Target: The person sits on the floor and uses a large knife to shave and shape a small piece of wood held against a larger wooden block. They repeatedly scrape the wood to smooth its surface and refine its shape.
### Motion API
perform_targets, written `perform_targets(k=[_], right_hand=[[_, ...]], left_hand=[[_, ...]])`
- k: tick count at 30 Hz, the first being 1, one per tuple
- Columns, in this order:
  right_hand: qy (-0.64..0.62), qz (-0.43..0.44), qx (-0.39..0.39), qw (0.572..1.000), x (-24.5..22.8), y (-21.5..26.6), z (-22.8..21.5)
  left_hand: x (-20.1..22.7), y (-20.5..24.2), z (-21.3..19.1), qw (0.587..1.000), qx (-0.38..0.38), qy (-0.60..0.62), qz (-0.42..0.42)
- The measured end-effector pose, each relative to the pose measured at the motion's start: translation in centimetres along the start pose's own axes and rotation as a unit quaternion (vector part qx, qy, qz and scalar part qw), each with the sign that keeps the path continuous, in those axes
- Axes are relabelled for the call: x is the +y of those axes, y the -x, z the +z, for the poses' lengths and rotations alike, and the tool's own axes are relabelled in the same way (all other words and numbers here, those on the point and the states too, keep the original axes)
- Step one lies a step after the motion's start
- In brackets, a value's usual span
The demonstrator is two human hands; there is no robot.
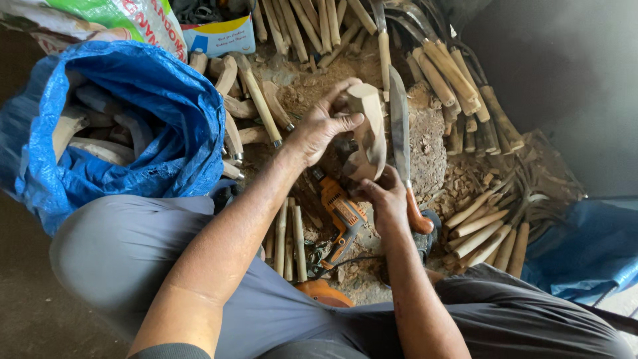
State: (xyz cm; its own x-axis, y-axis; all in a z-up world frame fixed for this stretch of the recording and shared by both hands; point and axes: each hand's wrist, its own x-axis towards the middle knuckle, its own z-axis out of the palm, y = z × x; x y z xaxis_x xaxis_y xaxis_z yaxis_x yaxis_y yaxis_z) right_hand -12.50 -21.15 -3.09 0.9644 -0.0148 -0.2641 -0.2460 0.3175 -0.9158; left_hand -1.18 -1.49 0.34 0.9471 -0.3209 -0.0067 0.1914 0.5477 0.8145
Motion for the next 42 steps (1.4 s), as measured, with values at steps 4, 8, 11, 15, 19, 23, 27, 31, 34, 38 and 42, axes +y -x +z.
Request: perform_targets(k=[4, 8, 11, 15, 19, 23, 27, 31, 34, 38, 42], right_hand=[[-0.002, 0.008, 0.075, 0.997, -1.3, -0.4, -1.2], [-0.028, -0.025, 0.098, 0.995, -2.3, -1.3, -2.8], [-0.023, -0.047, 0.077, 0.996, -2.4, -1.5, -4.0], [-0.007, -0.097, 0.016, 0.995, -2.1, -2.0, -5.3], [0.222, -0.130, 0.085, 0.963, -0.6, -2.7, -7.1], [0.600, -0.126, 0.218, 0.759, 2.4, -2.6, -8.5], [0.587, -0.077, 0.201, 0.781, 4.4, -1.7, -8.3], [0.469, 0.040, 0.211, 0.857, 3.4, -0.1, -6.8], [0.367, -0.004, 0.185, 0.912, 2.1, 1.8, -6.1], [0.427, -0.082, 0.187, 0.881, 2.2, 3.8, -6.3], [0.401, -0.073, 0.191, 0.893, 3.9, 4.4, -5.8]], left_hand=[[1.2, 0.0, -1.5, 0.998, 0.030, -0.062, 0.001], [2.1, 0.5, -3.6, 0.984, -0.012, -0.166, -0.058], [1.7, 1.1, -4.7, 0.952, -0.085, -0.237, -0.175], [0.1, 2.1, -5.2, 0.883, -0.124, -0.327, -0.314], [-1.2, 2.1, -5.1, 0.877, -0.101, -0.415, -0.221], [-1.2, 1.6, -4.4, 0.802, -0.025, -0.582, -0.134], [-1.0, 2.3, -2.1, 0.748, 0.007, -0.659, -0.082], [-0.9, 2.3, 1.6, 0.751, 0.006, -0.659, -0.046], [-1.4, 1.7, 3.8, 0.727, -0.022, -0.682, -0.078], [-2.7, 0.8, 4.7, 0.656, -0.071, -0.747, -0.080], [-3.7, -0.9, 5.2, 0.618, -0.095, -0.767, -0.144]])
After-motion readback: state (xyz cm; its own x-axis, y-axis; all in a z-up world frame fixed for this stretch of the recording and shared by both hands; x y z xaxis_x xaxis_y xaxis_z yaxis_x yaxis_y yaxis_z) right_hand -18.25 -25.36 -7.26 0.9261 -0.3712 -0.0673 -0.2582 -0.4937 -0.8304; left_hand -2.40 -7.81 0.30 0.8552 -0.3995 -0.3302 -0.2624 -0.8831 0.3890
